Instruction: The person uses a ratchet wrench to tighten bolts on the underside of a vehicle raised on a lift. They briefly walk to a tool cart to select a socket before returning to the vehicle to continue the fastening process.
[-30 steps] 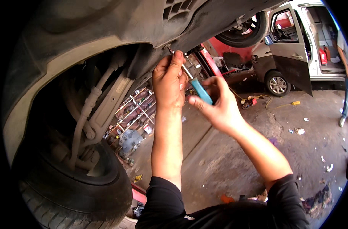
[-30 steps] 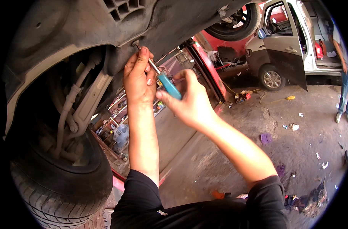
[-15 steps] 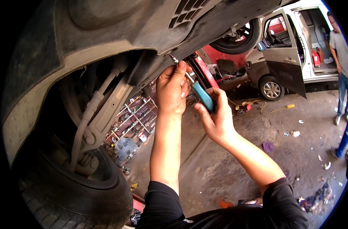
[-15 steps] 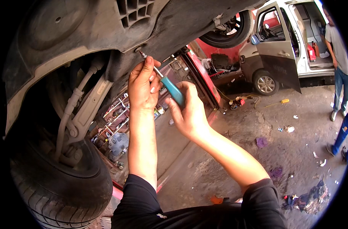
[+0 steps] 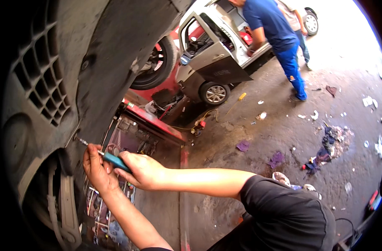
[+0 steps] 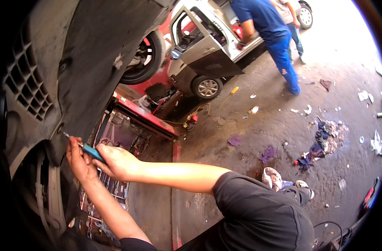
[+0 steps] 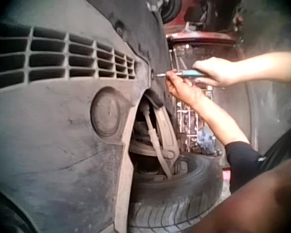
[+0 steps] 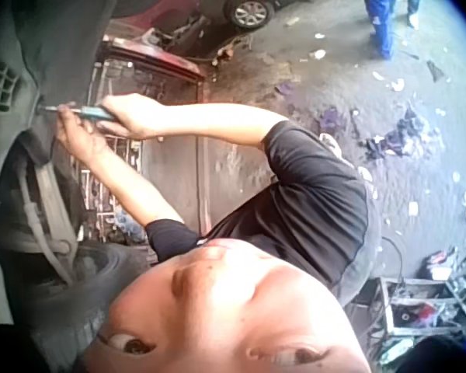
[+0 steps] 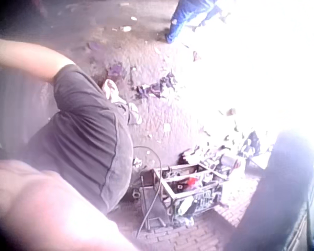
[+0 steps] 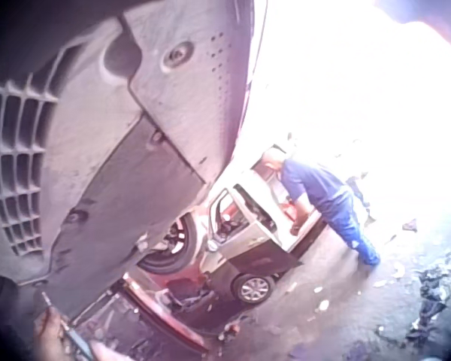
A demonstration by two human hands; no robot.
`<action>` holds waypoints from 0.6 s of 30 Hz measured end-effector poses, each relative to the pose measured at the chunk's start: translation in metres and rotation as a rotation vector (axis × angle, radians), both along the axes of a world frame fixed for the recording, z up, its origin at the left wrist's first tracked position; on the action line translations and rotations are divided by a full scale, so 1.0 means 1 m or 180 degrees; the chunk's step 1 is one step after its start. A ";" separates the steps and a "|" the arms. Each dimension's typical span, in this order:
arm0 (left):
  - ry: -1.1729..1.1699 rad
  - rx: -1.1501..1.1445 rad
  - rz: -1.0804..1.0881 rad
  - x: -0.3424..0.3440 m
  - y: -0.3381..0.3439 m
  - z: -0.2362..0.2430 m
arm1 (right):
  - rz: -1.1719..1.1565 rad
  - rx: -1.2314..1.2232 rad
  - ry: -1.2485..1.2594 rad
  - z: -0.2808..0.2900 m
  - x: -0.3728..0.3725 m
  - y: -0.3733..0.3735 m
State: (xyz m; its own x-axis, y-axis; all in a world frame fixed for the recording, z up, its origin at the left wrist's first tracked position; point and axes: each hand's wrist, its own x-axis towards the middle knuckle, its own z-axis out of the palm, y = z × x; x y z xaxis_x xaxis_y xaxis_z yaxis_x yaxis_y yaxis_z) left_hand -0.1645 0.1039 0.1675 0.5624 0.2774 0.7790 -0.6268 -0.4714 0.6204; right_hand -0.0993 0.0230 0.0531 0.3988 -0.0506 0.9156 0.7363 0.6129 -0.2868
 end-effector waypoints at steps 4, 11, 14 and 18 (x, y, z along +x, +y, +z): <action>0.0487 0.0283 -0.0637 -0.001 0.003 -0.002 | 0.5152 -0.0275 0.0910 0.005 0.011 -0.004; 0.0576 0.0650 -0.0393 0.005 0.017 -0.008 | 0.1397 0.0583 0.0389 0.006 0.011 0.005; 0.0399 0.0707 -0.0029 0.007 0.020 -0.013 | -0.0796 0.0808 -0.0213 0.005 0.015 -0.003; 0.0566 0.0548 -0.0321 -0.002 -0.012 -0.015 | 0.4597 -0.0322 0.0470 0.005 0.018 -0.013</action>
